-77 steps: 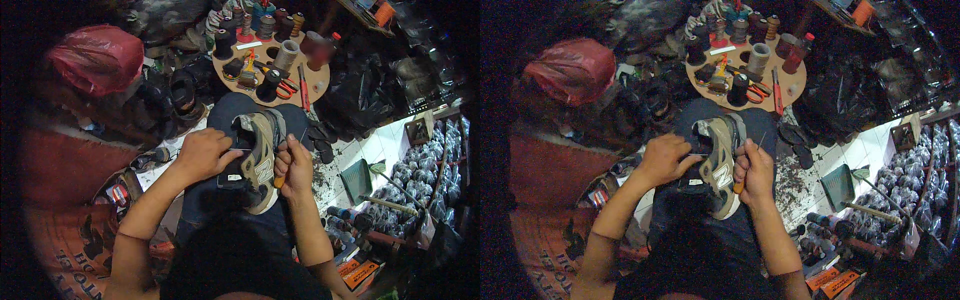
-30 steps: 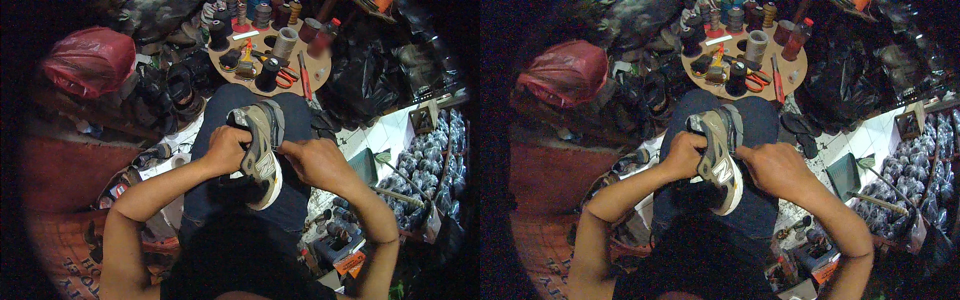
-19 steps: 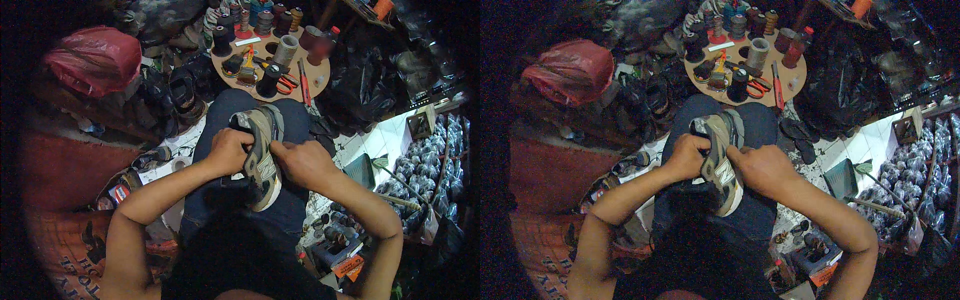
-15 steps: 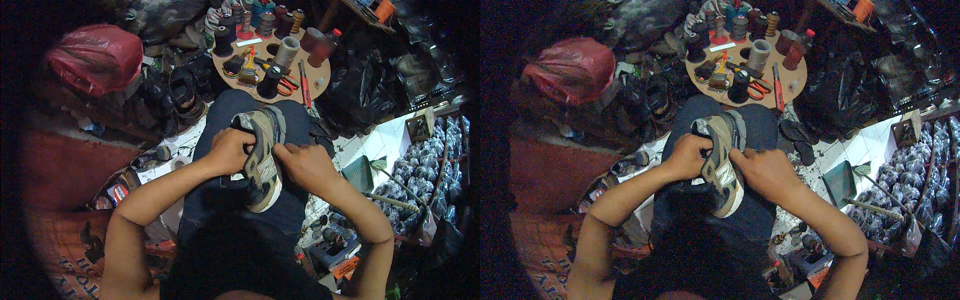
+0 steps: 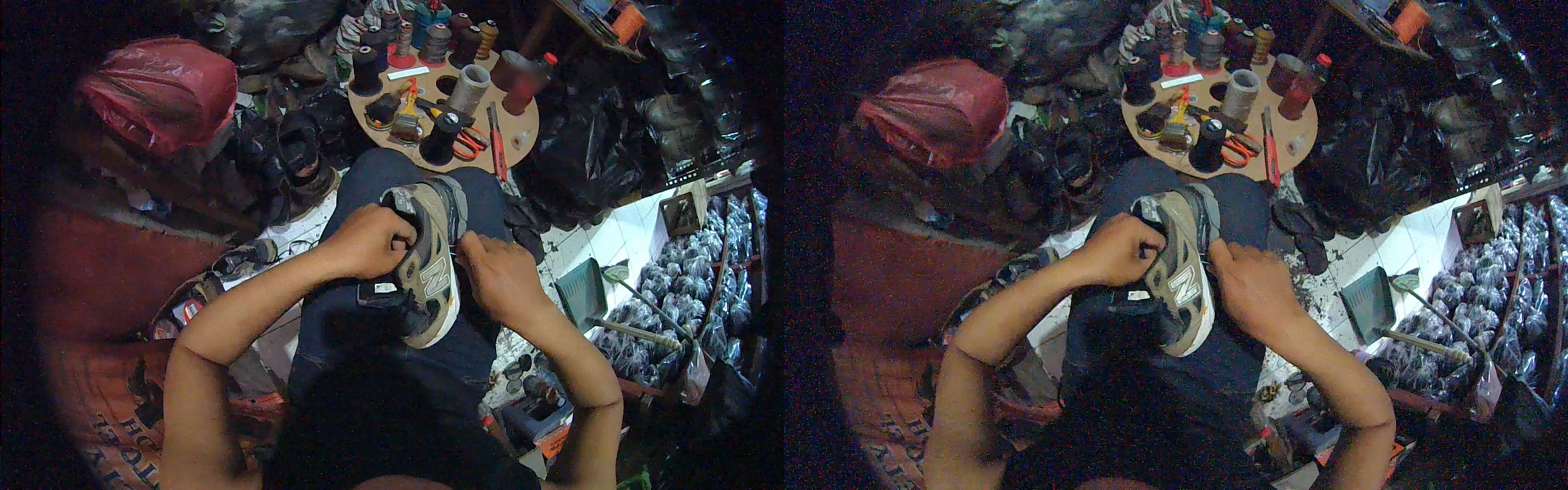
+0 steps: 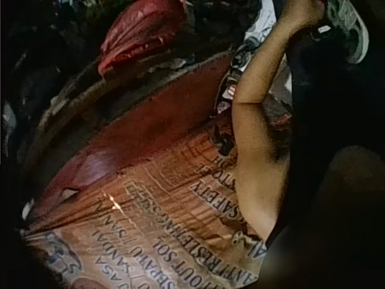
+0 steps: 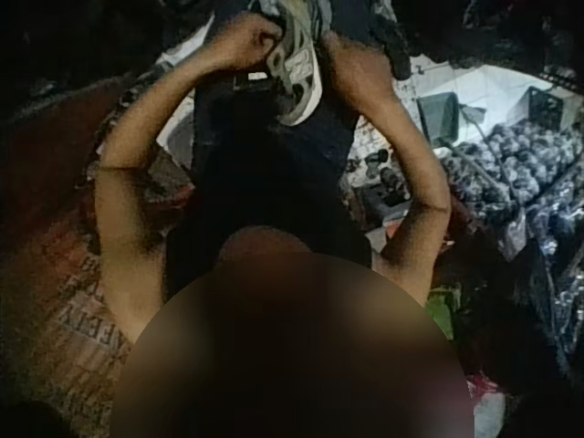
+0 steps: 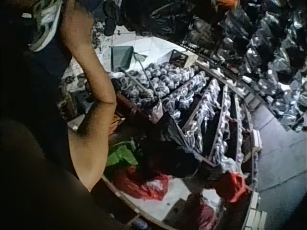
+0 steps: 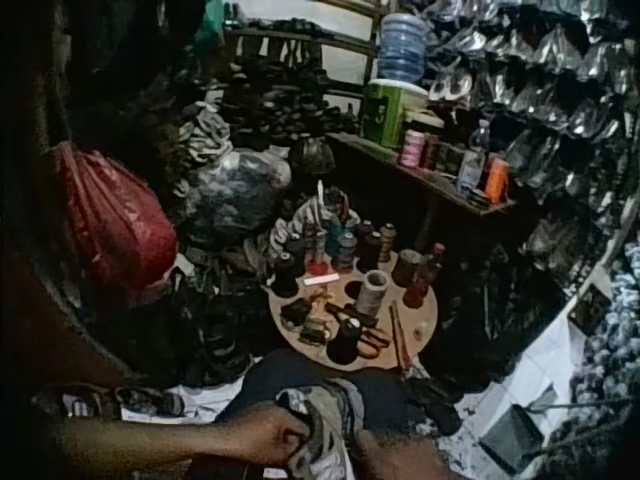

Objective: The person stitches a sneaker by hand using a needle and thread. They repeatedly insert the needle through the shoe's upper and pull the thread tight to secure the seam.

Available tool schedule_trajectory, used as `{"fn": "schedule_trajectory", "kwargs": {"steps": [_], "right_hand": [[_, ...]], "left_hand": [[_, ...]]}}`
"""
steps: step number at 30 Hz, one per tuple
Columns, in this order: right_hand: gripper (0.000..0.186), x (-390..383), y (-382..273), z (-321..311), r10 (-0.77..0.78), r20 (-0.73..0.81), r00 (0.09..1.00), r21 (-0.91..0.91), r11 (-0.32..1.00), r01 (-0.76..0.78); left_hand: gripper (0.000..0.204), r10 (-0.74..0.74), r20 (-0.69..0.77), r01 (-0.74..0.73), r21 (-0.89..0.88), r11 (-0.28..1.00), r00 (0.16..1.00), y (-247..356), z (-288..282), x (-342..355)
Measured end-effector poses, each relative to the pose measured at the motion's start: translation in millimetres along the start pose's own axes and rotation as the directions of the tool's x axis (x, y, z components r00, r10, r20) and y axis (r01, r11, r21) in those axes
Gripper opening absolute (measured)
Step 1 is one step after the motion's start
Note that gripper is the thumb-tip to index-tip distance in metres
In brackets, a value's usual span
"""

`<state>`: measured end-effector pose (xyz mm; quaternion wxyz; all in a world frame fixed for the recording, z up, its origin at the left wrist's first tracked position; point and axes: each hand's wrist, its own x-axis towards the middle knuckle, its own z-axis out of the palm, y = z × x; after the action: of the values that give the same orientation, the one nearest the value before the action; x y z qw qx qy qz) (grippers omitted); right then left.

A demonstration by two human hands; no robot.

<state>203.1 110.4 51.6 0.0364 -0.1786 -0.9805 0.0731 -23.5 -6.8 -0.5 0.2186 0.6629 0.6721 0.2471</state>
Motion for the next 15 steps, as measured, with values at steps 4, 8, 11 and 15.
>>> {"fn": "schedule_trajectory", "kwargs": {"steps": [4,8,11,15], "right_hand": [[0.069,-5.6,18.6,-17.9,0.227,0.137,0.964,-0.136,0.968,-0.209],[0.083,-11.2,72.2,-40.8,0.354,0.502,0.789,-0.186,0.935,-0.301],[0.093,-9.8,89.2,-35.8,0.236,0.532,0.813,0.032,0.954,-0.298],[0.085,1.9,76.4,-23.4,-0.036,0.186,0.982,-0.028,0.999,0.042]], "left_hand": [[0.014,-0.069,-0.046,0.055,-0.246,0.968,0.997,2.0,-6.0,-6.2],[0.014,-0.148,-0.089,0.118,-0.271,0.955,0.985,6.3,-3.8,-12.0],[0.013,-0.202,-0.149,0.122,-0.423,0.898,0.968,6.8,-0.4,-14.4],[0.014,-0.204,-0.209,0.094,-0.44,0.893,0.956,2.7,-0.9,-22.4]]}}
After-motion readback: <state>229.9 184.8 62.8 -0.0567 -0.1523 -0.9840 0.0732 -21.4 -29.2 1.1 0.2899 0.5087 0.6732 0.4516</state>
